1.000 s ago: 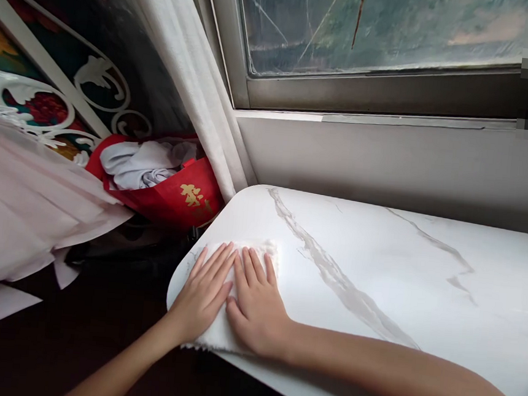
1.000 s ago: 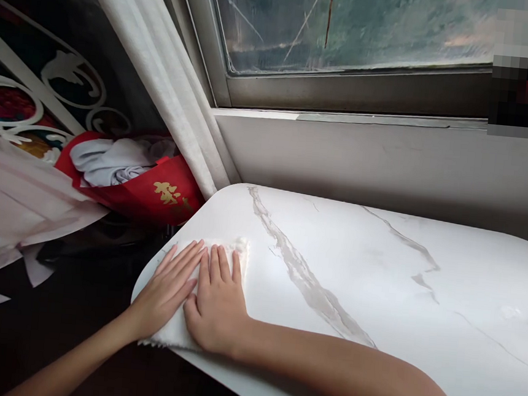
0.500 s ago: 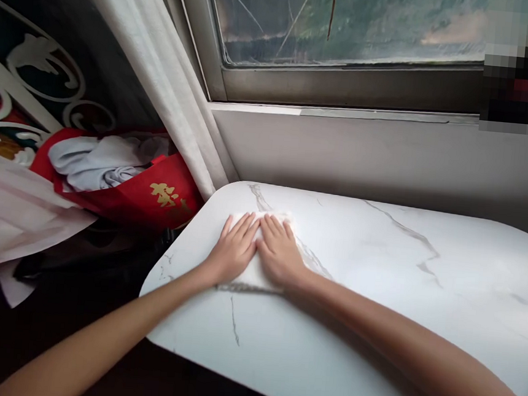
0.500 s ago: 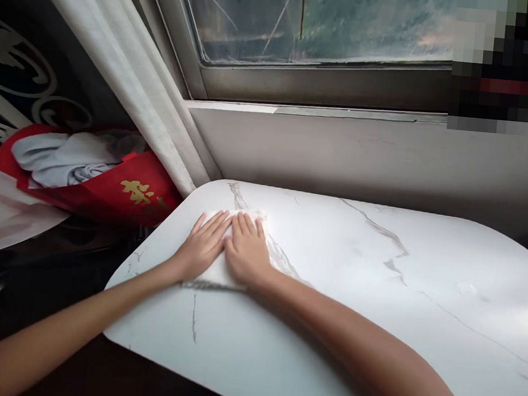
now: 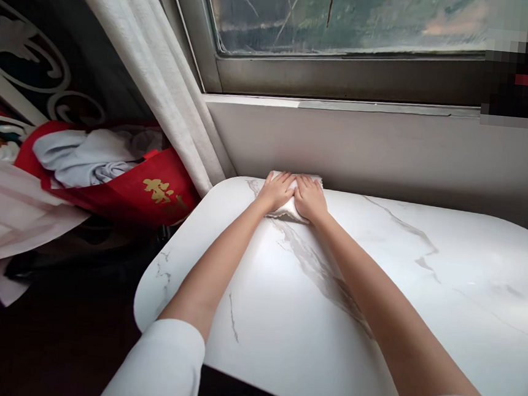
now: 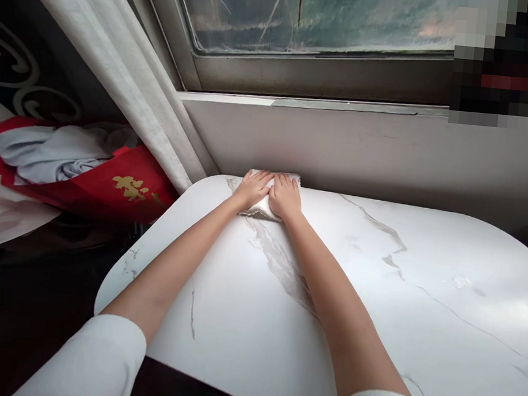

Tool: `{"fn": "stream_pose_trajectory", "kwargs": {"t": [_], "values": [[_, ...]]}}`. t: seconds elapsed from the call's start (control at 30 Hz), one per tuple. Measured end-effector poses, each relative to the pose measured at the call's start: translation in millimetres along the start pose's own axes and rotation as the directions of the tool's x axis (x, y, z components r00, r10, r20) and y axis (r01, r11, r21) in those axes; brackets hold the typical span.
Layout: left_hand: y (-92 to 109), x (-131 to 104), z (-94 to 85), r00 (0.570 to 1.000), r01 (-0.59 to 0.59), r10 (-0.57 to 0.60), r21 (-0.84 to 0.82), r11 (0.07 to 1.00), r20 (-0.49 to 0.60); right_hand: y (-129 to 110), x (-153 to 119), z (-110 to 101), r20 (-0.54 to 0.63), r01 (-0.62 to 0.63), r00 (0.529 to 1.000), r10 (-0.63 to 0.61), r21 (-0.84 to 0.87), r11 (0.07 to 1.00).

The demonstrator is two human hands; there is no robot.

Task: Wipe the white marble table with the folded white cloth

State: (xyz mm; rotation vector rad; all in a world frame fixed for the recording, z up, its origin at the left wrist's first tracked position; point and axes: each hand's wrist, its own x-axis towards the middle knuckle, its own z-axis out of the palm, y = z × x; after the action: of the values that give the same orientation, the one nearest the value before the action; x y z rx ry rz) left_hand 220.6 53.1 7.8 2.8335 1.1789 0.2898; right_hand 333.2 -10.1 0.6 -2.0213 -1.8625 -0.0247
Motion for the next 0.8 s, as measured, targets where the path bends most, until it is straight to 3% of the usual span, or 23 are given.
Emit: {"fn": "stream_pose_trajectory", "kwargs": {"t": [0.2, 0.37, 0.6, 0.8], "values": [[11.0, -17.5, -3.1, 1.000, 0.001, -0.001, 0.017, 1.000, 0.010, -3.5, -17.7, -3.5, 0.004, 0.003, 1.000, -0.003, -0.029, 1.000], [31.7, -54.5, -6.8, 1.000, 0.001, -0.001, 0.017, 1.000, -0.001, -8.9, -54.6, -13.2, 0.019, 0.045, 0.999, -0.043, -0.069, 0.997], [65.6, -144.8, -18.8, 0.997, -0.077, 0.077, -0.001, 0.997, -0.015, -37.3, -148.0, -34.2, 0.031, 0.133, 0.991, -0.131, -0.061, 0.989], [108.6, -229.6, -26.7, 0.991, -0.128, 0.127, -0.030, 0.991, -0.033, -47.6, -238.3, -62.0, 0.080, 0.249, 0.964, -0.252, 0.045, 0.967]]}}
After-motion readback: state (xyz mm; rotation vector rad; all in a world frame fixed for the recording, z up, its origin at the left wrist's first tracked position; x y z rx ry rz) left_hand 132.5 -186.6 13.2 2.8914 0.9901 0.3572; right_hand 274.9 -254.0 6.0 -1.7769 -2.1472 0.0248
